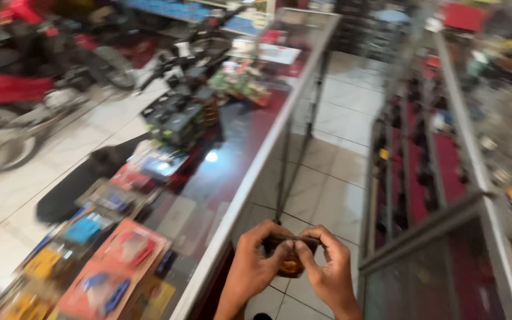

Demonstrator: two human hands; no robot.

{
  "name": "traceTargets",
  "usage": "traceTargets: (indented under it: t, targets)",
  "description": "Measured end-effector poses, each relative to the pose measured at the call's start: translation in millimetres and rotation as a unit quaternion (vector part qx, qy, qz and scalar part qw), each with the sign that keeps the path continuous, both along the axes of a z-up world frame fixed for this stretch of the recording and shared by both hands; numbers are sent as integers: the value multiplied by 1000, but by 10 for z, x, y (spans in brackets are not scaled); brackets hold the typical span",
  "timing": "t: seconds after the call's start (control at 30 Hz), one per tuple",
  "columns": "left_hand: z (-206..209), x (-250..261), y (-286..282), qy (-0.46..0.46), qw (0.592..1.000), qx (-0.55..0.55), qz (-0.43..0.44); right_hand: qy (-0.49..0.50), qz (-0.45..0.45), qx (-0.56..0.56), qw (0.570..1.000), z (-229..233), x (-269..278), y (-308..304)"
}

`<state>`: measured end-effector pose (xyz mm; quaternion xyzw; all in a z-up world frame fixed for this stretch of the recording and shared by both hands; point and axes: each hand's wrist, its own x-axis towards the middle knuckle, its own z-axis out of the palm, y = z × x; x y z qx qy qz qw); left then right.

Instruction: The person sorts and organizes various motorcycle parts on a glass counter, including packaged handlebar grips and other small hardware components, by placing them onto display racks or into containers.

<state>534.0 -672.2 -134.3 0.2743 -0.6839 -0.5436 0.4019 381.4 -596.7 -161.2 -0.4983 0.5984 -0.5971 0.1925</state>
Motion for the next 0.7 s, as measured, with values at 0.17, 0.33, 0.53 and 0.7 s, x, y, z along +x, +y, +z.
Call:
traceTargets:
  t: [0.17,0.33,0.53,0.7]
  targets:
    - [-70,-342,56,-45,993,-4,-113,28,-93,43,994,-70,-275,354]
    - [-33,-616,289,-52,979,-8,-199,86,-152,17,984,-49,-440,786]
    - [277,-1102,662,-89,955,-25,-282,149,-215,2,965,210,-763,1397]
    - [532,-1530,1110,-46,936,-92,-336,205,-281,-47,936,496,-1032,1906]
